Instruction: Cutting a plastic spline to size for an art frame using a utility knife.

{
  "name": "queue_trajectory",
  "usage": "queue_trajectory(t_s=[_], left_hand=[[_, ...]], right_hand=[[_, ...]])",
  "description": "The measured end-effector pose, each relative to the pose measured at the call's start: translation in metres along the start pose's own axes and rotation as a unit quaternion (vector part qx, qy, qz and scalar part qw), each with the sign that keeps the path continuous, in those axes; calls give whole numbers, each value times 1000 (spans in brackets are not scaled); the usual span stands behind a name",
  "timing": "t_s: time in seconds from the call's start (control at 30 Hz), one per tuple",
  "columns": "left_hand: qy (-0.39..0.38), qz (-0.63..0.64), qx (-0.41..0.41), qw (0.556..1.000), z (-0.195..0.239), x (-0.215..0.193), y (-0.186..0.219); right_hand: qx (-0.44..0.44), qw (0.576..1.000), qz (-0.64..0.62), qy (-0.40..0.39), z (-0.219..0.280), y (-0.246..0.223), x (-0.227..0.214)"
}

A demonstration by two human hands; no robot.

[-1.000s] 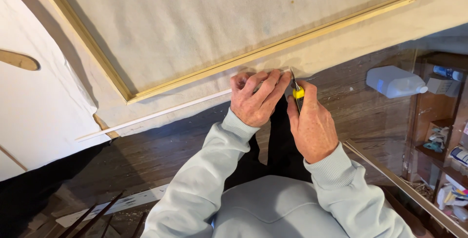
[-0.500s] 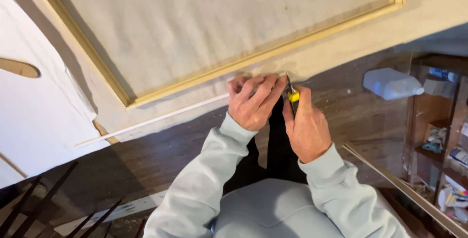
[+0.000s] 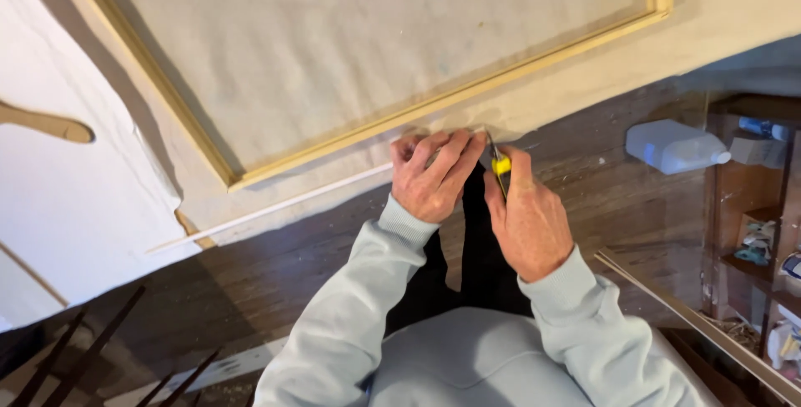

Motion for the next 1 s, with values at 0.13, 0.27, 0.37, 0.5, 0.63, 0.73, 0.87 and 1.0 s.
queue_trajectory(t_s=[0.13,0.27,0.37,0.5,0.63,0.73,0.87,1.0], left_hand=[[11,29,-29,999,-1,-2,-4],[4,47,-64,997,-15,-14,1],[-6,53,-76,996,-19,-27,6],[-18,-6,-93,995,-6,-46,-3],[-45,-92,-129,986,-3,-75,-4],[-50,-85,-125,987,2,-72,-10],[-42,-74,-110,990,-42,-113,19],[50,54,-182,980,-147,-240,60]], right_hand=[[35,996,-65,50,13,5,-27],[-3,986,-91,137,4,33,-36],[5,981,-73,181,-1,42,-36],[-47,965,-134,219,-4,23,-49],[-35,959,-168,227,13,36,-45],[-15,954,-212,212,27,52,-53],[-49,934,-248,253,47,69,-79],[-103,917,-326,206,58,36,-118]])
Point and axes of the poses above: each hand's wrist, its own z-axis away from the middle knuckle, its own x-axis out of the palm, y = z × x, the point moved 8 cm from there along -z, towards the middle knuckle, and after that the axes turned 12 degrees about z, right-handed, at the moved point
